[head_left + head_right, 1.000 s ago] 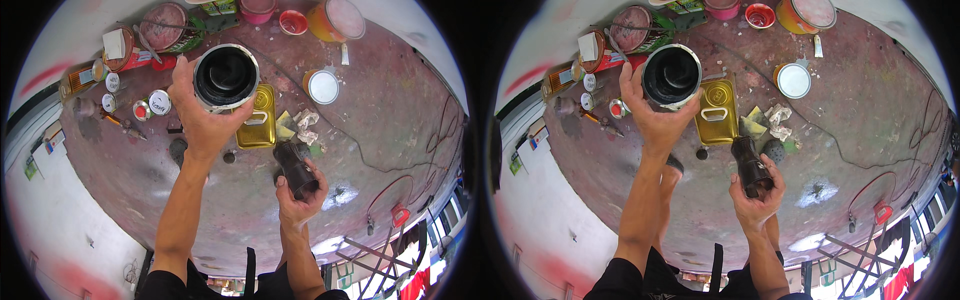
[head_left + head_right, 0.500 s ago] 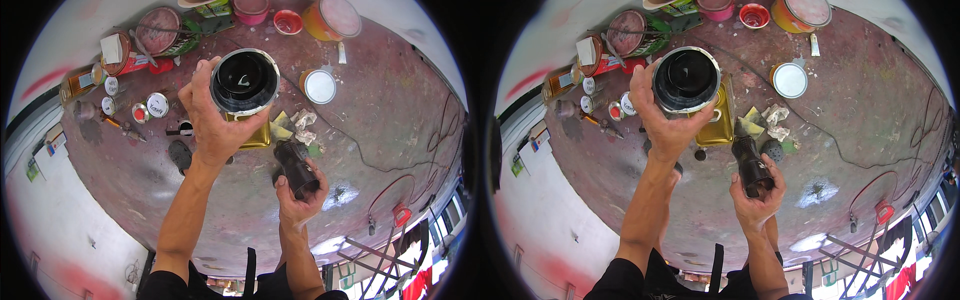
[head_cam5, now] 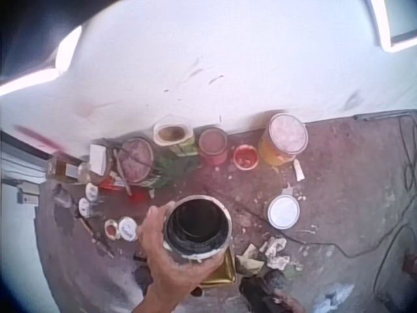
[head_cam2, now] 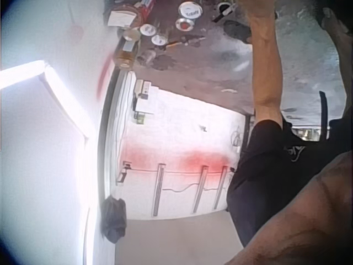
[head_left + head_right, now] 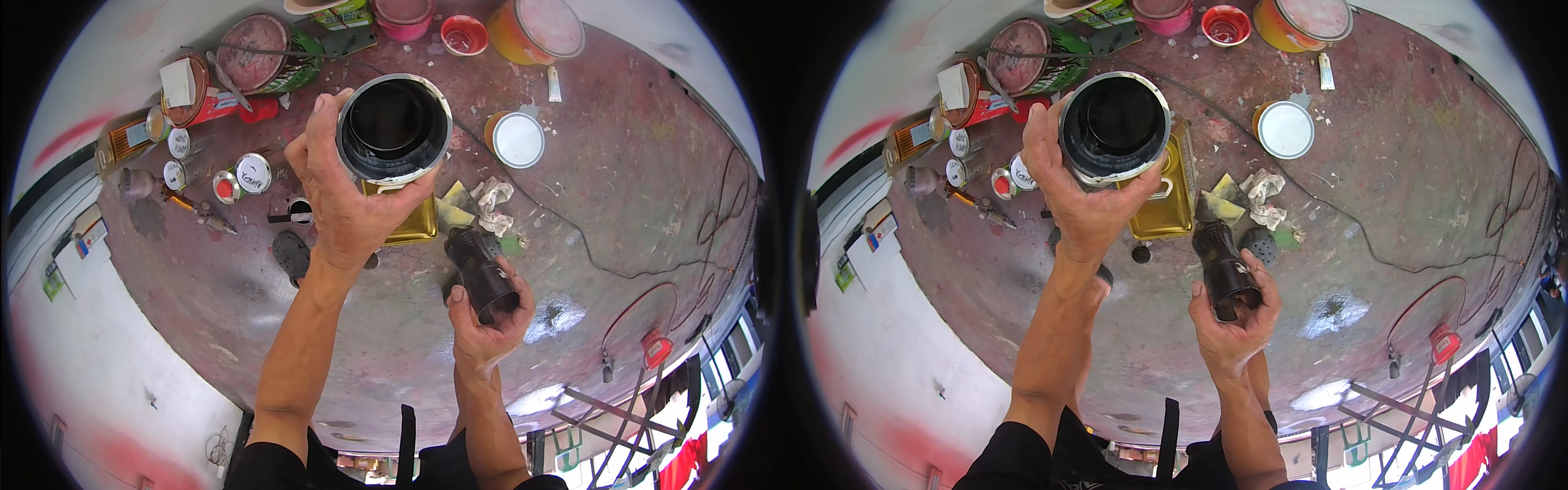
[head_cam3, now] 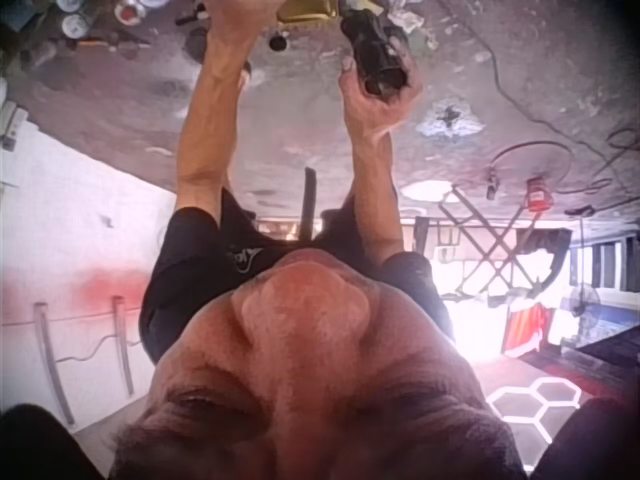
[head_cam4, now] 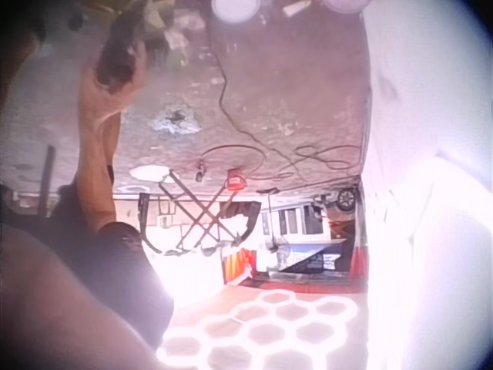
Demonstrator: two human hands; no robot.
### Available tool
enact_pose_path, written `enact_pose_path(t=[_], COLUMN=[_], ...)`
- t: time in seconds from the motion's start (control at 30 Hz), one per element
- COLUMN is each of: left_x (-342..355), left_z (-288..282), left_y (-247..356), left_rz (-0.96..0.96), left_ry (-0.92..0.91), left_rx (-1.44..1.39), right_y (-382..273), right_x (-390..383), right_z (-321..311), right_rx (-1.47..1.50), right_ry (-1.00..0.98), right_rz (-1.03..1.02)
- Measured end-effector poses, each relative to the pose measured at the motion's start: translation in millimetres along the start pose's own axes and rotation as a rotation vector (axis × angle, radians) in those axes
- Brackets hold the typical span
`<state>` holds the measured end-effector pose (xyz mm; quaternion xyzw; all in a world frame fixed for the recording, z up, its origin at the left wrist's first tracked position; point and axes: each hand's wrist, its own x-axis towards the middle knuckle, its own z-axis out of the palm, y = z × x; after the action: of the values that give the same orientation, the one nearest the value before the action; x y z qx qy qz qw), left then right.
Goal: The person uses a spray gun to apply paint to a car bumper, then walks to a paint mixing area. They scrape yellow paint from a can onto a card, pick up a red paint cup, and pour some of its contents into a drain. They then pick up a black paint can and a red lid.
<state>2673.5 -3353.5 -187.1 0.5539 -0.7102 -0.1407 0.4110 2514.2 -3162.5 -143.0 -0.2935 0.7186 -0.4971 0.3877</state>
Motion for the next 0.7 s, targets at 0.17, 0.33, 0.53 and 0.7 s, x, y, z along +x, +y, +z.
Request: enact_pose_path(t=[0.17, 0.33, 0.53, 0.7], left_x=[-4.0, -10.3, -15.1, -13.7], left_z=[0.4, -1.7, -4.6, -8.3], left_y=[-4.1, -10.4, -13.8, -18.0], left_rz=[-0.024, -0.044, -0.128, -0.203], left_ry=[0.037, 0.043, 0.053, 0.063], left_rx=[-0.059, -0.08, -0.115, -0.184], right_y=[1.0, 0.5, 0.1, 1.1], right_x=[0.8, 0.9, 2.8, 6.0], right_z=[0.9, 3.1, 5.3, 6.2], right_rx=[-0.028, -0.056, -0.062, -0.044], right_ry=[-0.011, -0.021, -0.028, -0.004], right_rz=[-0.028, -0.042, -0.042, -0.051])
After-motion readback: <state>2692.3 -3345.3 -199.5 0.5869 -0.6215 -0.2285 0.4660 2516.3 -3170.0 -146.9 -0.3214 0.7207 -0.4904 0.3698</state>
